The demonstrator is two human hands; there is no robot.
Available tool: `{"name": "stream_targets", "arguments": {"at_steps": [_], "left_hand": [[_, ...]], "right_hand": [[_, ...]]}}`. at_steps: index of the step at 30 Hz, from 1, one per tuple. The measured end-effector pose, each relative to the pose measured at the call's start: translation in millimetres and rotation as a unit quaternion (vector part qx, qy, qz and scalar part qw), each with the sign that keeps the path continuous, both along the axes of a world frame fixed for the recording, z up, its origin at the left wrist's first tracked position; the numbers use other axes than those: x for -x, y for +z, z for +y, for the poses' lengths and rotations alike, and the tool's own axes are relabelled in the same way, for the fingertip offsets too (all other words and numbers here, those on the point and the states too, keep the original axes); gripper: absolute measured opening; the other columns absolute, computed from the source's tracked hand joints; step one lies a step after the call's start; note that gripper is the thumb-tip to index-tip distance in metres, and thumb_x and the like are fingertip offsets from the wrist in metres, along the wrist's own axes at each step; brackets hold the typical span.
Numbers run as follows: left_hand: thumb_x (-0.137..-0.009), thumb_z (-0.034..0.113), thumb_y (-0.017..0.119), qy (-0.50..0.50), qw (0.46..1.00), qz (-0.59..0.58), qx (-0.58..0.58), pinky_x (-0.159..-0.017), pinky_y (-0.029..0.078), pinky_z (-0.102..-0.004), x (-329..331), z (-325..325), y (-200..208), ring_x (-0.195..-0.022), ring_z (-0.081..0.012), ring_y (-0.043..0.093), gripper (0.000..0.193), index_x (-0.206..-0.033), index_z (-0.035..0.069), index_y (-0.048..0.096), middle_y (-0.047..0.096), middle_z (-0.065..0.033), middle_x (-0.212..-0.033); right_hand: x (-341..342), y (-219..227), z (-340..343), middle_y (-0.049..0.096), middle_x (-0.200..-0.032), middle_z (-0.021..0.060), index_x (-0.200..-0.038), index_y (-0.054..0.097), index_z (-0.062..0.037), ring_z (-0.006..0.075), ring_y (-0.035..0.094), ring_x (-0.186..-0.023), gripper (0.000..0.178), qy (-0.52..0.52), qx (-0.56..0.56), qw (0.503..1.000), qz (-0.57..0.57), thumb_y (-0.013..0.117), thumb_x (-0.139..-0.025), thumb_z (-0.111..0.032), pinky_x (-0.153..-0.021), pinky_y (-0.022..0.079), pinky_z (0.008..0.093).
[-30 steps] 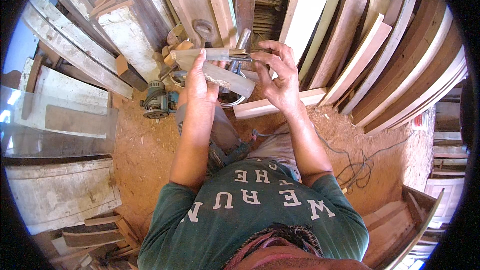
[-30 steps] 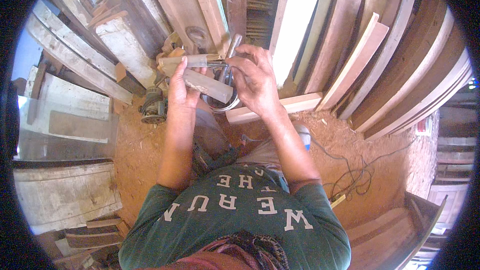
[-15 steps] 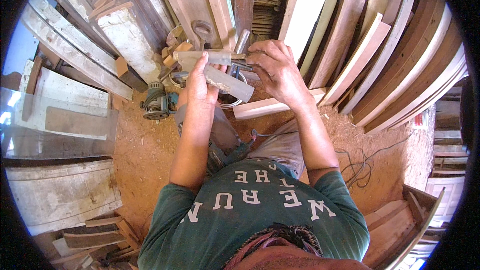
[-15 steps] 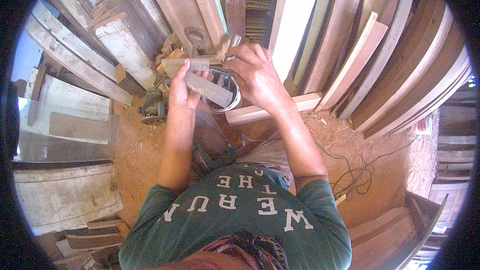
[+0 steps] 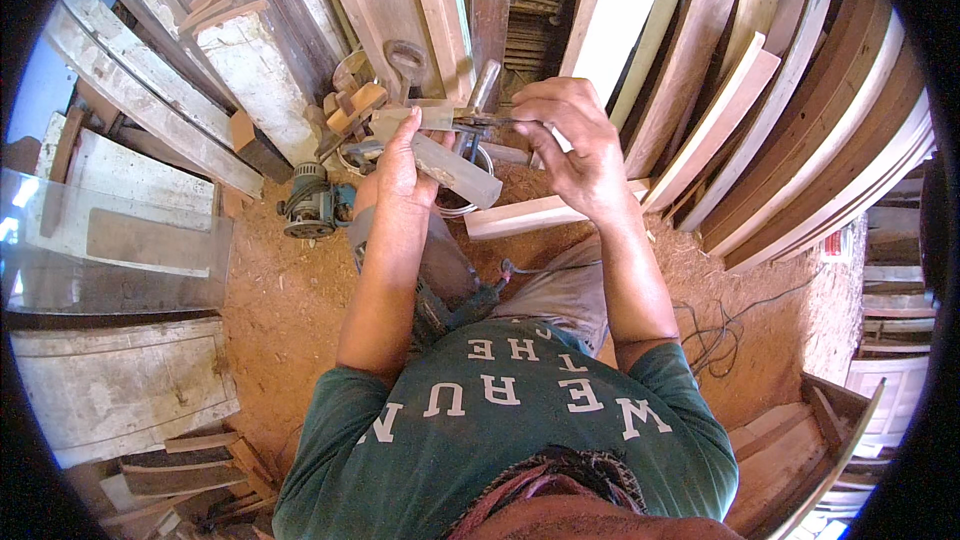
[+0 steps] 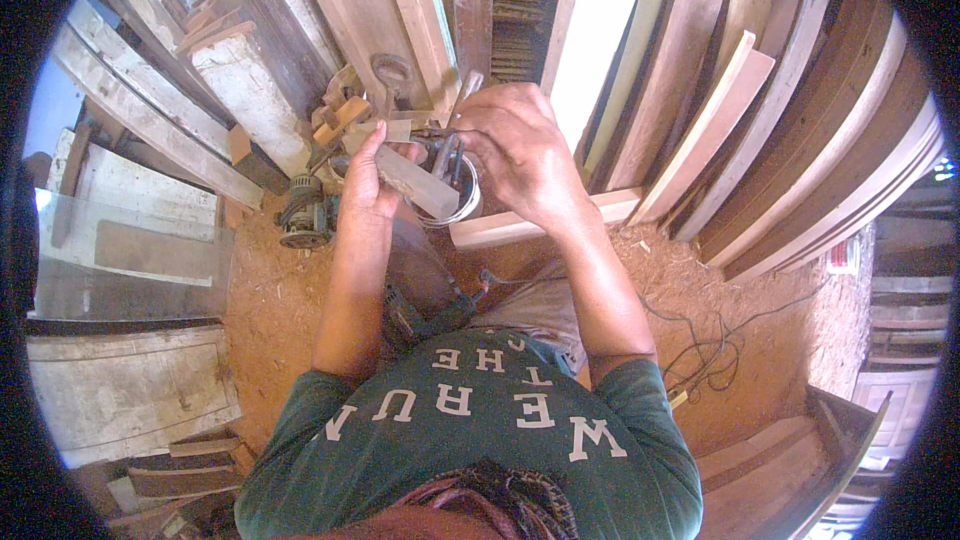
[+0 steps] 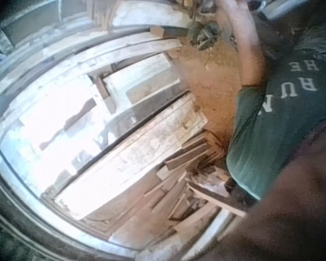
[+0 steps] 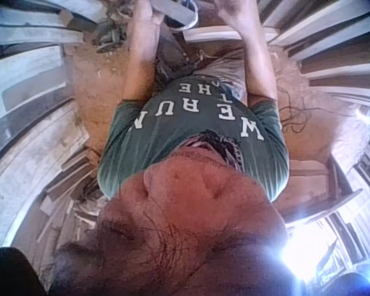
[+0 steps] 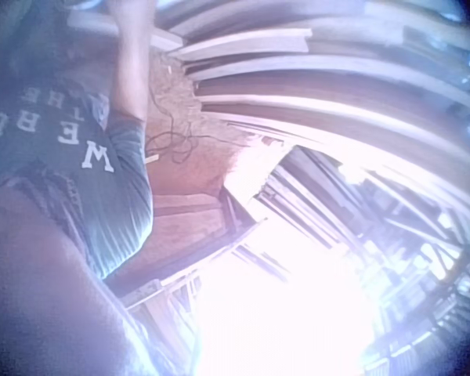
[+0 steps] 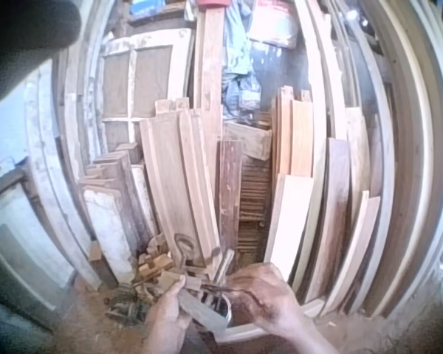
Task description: The person sits on the floor in a workshop, handling a power drill and a piece of wood. They adjust the drill bit and then pick up a long wooden plank, positioning it against a wooden frame structure.
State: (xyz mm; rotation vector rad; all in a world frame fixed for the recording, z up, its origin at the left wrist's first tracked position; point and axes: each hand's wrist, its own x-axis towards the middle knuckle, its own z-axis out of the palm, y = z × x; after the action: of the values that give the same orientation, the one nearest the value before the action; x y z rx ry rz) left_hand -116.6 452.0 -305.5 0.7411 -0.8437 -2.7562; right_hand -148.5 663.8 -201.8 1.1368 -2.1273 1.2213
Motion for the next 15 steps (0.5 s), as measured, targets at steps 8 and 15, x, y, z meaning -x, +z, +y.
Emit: {"name": "stream_targets", "arguments": {"at_steps": [8,15], "left_hand": [[-0.093,0.019,0.067,-0.008,0.991,-0.045,-0.129,-0.080,0.061,-0.0372,23.3,-24.7,-49.3,-0.101,-0.0294,0.063,0.037,-0.121,-0.001,0.052,0.059,-0.0163,-0.116],[-0.095,0.013,0.062,-0.013,0.979,-0.017,-0.200,-0.079,0.062,-0.0387,16.7,-4.3,-67.6,-0.102,-0.0310,0.062,0.025,-0.116,0.002,0.057,0.057,-0.0155,-0.118]], "right_hand": [[0.6,-34.3,18.7,0.067,-0.094,0.0075,-0.096,0.059,-0.0057,0.0149,0.064,-0.082,0.002,-0.010,0.437,0.820,-0.369,0.060,-0.094,-0.005,-0.078,0.052,0.0306],[-6.4,-87.2,15.8,0.063,-0.089,0.0060,-0.096,0.060,-0.0072,0.0188,0.064,-0.085,0.010,0.070,0.507,0.652,-0.560,0.054,-0.093,0.000,-0.077,0.053,0.0324]]}}
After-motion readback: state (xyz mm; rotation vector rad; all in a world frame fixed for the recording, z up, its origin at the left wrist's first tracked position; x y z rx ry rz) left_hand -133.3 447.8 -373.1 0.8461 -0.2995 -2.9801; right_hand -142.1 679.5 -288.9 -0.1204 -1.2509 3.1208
